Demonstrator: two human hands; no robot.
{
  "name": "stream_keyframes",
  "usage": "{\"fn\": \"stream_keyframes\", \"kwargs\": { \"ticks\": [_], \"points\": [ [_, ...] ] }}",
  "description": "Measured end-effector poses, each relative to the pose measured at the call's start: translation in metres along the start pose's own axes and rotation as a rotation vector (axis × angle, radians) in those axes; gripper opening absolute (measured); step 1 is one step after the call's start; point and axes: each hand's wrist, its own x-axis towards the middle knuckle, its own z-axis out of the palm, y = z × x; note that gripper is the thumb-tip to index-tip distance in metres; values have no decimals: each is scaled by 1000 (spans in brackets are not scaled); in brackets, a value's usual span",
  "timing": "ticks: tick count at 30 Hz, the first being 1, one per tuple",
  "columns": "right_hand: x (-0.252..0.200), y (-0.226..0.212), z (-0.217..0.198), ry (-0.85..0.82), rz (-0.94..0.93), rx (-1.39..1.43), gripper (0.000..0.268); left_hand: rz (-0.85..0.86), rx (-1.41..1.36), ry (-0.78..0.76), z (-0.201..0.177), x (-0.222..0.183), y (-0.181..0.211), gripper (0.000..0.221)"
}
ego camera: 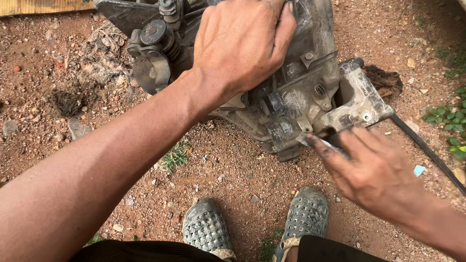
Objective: The person cleans a transmission housing resting on the ground by hand and using a scraper to remove material from various surfaces.
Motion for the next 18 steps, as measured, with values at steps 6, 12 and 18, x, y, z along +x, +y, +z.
{"fn": "stream_keyframes", "kwargs": {
  "ticks": [6,12,18],
  "points": [
    [42,-58,33,44,212,-234,53,0,-20,13,2,0,-2,26],
    [35,-62,46,179,249,-200,53,39,-38,35,7,-1,-5,26],
    [41,-60,50,178,93,-94,50,22,7,-48,3,6,-5,42]
  ]
}}
